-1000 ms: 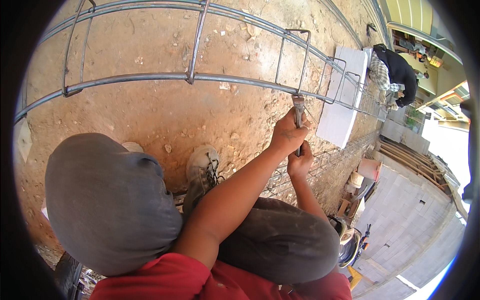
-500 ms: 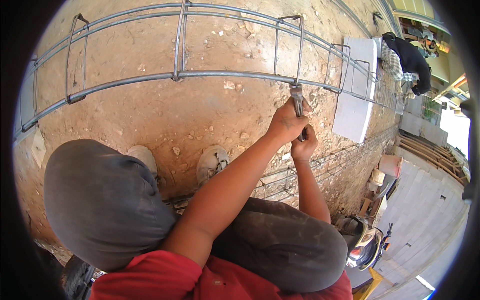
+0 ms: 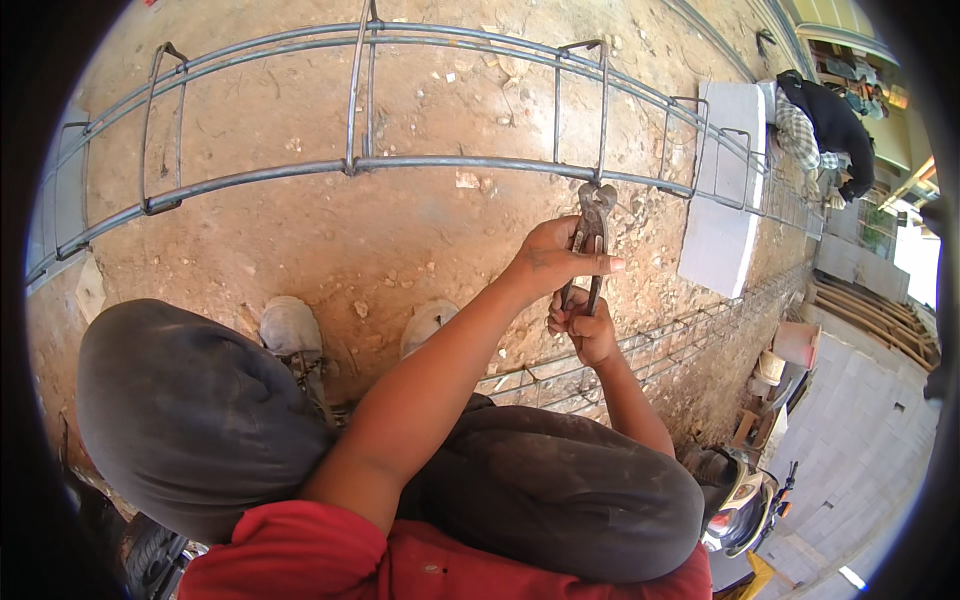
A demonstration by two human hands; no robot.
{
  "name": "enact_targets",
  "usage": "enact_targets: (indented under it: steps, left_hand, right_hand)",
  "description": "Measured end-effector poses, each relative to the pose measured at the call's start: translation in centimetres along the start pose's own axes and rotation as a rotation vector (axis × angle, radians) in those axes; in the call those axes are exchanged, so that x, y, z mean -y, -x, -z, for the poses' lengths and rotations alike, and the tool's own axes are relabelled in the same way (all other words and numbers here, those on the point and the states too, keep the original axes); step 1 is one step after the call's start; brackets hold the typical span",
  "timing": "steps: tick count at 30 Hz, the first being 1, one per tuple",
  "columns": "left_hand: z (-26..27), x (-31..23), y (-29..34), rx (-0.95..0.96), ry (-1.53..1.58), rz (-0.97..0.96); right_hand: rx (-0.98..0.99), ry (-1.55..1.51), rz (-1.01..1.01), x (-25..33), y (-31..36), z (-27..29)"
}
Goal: The person assembles a rebar cage by tying intersecting bars with wire using pliers. They repeatedly wrap wire around joints and twist it to secure the structure.
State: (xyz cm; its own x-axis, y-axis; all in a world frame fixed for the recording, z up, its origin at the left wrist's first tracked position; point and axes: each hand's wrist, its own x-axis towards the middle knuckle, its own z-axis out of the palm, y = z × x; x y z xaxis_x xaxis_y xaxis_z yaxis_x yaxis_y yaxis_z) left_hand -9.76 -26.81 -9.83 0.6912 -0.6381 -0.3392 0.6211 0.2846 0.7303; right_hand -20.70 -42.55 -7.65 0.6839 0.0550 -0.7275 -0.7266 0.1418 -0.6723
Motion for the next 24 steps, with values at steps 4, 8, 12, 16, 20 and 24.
enact_targets:
  steps: [4, 8, 12, 16, 20, 24]
  left_hand:
    - [-1.5, -0.8, 1.4, 0.081, 0.406, 0.128]
    - [-3.4, -1.3, 1.9, 0.125, 0.744, 0.213]
    - [-5.7, -1.5, 0.8, -0.157, 0.583, 0.204]
    - [-8.4, -1.6, -0.8, -0.353, 0.543, 0.125]
    - [-10.2, -1.9, -1.1, -0.406, 0.681, 0.097]
    - [-9.9, -2.5, -0.8, -0.320, 0.765, 0.006]
  right_hand:
    - [0.508, -0.487, -0.330, -0.1, 1.3, -0.1]
    - [0.575, -0.566, -0.369, 0.6, 2.5, -0.2]
    - [0.050, 0.015, 0.008, 3.3, 4.5, -0.7]
    - [-0.535, 0.699, 0.444, 3.3, 7.4, -3.3]
    - [-0.872, 1.415, 0.498, 3.5, 7.7, -4.1]
    - [-0.933, 1.528, 0.525, 6.3, 8.0, -3.6]
